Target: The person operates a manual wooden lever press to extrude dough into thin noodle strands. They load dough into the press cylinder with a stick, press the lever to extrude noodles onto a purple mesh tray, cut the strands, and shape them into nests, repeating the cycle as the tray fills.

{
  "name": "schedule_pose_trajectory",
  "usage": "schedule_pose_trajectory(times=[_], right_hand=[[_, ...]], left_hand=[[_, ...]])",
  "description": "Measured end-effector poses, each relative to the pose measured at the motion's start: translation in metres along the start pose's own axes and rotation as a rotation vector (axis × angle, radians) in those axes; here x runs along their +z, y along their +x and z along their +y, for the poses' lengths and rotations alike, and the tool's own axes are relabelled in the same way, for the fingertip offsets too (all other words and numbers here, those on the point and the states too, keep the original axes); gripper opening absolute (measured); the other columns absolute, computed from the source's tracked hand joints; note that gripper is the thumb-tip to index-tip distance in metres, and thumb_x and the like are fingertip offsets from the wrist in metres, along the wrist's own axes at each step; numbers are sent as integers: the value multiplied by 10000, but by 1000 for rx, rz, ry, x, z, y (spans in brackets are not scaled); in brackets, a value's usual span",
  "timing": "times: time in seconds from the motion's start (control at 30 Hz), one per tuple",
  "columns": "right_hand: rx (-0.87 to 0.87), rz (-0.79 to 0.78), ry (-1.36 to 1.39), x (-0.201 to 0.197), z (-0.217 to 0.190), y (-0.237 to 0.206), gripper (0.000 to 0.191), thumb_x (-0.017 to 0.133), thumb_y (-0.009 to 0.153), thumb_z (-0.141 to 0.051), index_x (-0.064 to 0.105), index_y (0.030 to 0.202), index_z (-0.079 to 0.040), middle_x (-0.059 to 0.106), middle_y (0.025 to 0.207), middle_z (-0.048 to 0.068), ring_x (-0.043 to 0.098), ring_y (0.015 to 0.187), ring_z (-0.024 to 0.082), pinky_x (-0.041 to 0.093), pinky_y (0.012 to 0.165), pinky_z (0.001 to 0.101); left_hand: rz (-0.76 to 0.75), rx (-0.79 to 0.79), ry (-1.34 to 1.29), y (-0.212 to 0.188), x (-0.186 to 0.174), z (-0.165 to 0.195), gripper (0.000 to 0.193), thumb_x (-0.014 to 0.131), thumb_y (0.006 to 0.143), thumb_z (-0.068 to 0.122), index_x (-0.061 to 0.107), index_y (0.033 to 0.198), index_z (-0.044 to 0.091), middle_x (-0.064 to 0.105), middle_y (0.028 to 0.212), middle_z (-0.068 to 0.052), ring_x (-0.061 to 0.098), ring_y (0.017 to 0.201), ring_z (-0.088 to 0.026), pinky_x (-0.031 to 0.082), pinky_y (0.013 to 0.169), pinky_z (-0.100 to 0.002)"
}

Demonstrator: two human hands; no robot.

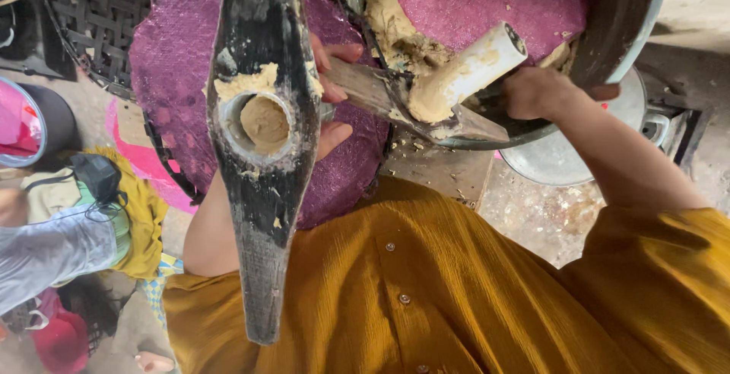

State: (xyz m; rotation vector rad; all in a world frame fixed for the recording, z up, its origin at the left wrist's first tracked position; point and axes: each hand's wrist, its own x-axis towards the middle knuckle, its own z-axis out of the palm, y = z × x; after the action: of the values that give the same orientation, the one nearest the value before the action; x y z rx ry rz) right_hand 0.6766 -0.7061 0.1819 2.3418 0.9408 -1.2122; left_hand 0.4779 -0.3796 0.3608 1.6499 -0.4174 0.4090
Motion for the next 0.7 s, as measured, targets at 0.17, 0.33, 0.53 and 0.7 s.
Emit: schedule_pose_trajectory(times=[0.17,0.33,0.53,0.7], right_hand=[[-81,164,87,3,4,9,368,561,959,-412,752,1215,-230,750,1135,140,711,1058,352,543,965,478],[40,250,-107,12,1,35,333,602,952,-367,807,1129,-173,776,1105,124,747,1035,292,599,906,438],[-133,216,-74,29,-16,72,389,686,871,-351,743,1216,-180,745,1149,130,703,1100,296,568,945,423],[-274,307,228,33,-20,76,356,642,923,-314,722,1240,-175,691,1233,163,636,1151,355,494,1005,479]], left_hand=[[-8,-31,-63,-1,-11,7,405,809,922,-70,608,1226,108,443,1314,-1,513,1303,-145,504,1157,-485],[36,-7,-85,-6,-19,9,381,802,886,-71,625,1179,96,466,1292,-3,501,1251,-123,503,1163,-530],[13,-6,-78,-7,-24,13,384,808,918,-56,629,1213,110,463,1290,14,488,1281,-97,485,1193,-531],[23,-37,-80,-10,-21,24,400,815,917,-59,643,1232,118,472,1302,13,519,1299,-118,493,1200,-522]])
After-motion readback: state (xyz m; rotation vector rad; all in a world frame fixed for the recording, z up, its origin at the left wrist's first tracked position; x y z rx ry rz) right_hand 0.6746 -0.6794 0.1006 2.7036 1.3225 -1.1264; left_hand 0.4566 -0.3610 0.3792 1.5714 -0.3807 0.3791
